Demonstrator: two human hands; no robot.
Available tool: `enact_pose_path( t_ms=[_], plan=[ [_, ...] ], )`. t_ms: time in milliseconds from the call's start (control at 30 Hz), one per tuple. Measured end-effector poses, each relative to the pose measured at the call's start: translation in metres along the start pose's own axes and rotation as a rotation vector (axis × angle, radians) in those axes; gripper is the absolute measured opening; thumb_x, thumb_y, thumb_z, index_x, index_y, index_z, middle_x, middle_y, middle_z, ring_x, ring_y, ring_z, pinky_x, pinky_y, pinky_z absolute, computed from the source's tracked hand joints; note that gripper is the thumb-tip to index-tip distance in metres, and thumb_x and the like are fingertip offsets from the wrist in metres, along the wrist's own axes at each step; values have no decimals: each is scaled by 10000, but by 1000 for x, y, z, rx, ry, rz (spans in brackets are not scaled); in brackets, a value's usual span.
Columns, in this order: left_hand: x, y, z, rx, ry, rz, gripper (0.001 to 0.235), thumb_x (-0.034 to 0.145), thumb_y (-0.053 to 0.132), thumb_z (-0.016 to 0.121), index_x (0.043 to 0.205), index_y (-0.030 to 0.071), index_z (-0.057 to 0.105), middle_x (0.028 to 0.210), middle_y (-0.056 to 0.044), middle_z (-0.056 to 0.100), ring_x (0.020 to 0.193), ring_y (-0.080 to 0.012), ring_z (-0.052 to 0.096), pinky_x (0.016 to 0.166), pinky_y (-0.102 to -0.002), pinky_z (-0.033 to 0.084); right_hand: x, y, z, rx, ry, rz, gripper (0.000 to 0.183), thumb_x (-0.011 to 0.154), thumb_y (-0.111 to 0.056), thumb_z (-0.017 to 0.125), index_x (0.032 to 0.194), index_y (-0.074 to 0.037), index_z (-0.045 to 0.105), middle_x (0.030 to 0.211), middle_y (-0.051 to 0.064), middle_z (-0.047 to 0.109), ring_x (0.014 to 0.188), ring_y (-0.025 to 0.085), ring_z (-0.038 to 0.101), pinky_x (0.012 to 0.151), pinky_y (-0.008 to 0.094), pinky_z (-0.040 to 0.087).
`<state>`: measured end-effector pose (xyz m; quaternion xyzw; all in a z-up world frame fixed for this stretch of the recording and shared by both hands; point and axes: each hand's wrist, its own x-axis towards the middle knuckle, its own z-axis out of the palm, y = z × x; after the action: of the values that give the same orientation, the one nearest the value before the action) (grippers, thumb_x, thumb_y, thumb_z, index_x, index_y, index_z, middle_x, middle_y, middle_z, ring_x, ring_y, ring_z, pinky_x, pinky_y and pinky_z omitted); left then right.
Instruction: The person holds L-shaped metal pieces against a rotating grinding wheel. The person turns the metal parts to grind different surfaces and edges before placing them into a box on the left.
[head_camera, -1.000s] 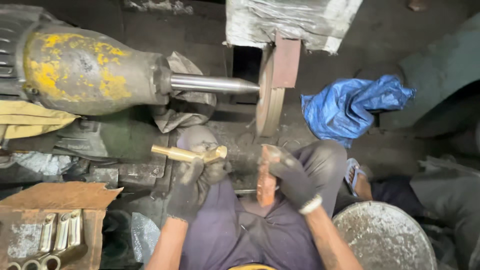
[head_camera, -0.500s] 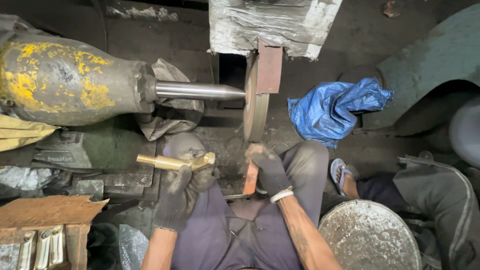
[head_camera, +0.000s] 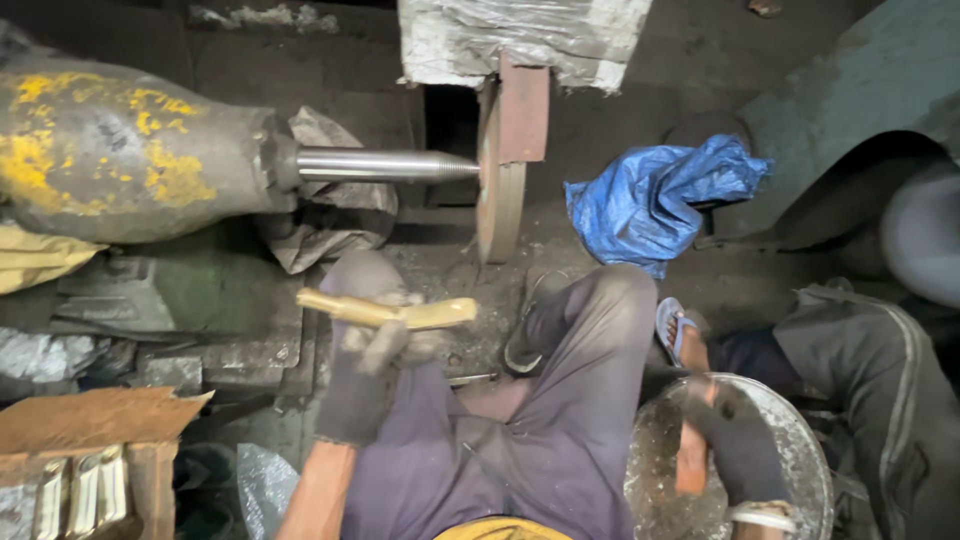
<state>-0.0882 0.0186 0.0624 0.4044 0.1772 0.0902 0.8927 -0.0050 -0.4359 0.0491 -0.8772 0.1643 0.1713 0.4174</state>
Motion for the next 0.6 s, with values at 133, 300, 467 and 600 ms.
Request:
enact_pose_path(
  t_ms=[133,300,467,600],
  plan=[
    [-7,17,26,497,-13,7,363,964,118,542,1292,-32,576,1090,-127,700,927,-159,730,832,-310,581,-3,26,23,-630,126,-104,770,720,-399,929,1284,33,631,1030,206,691,956,299,700,839,388,496],
    [-19,37,56,1149,-226,624,209,935,92,658,1133,28,681,1160,-117,732,1074,-207,671,990,-413,438,-56,-71,49,-27,30,-332,459,856,-124,693,1312,-116,640,1138,103,716,993,184,700,849,311,557],
    [-24,31,75,856,-157,2,289,862,135,761,1137,46,747,995,-72,793,876,-141,730,767,-288,581,-100,-147,77,87,-255,-737,514,808,-37,718,1303,-10,585,1313,124,662,1228,234,647,964,356,539],
    [-25,29,72,794,-276,253,318,892,136,742,1179,4,705,1082,-102,752,926,-184,721,795,-289,583,-88,-152,89,-96,-146,-918,528,812,-78,753,1313,5,607,1265,155,689,1178,302,660,967,390,510]
  ],
)
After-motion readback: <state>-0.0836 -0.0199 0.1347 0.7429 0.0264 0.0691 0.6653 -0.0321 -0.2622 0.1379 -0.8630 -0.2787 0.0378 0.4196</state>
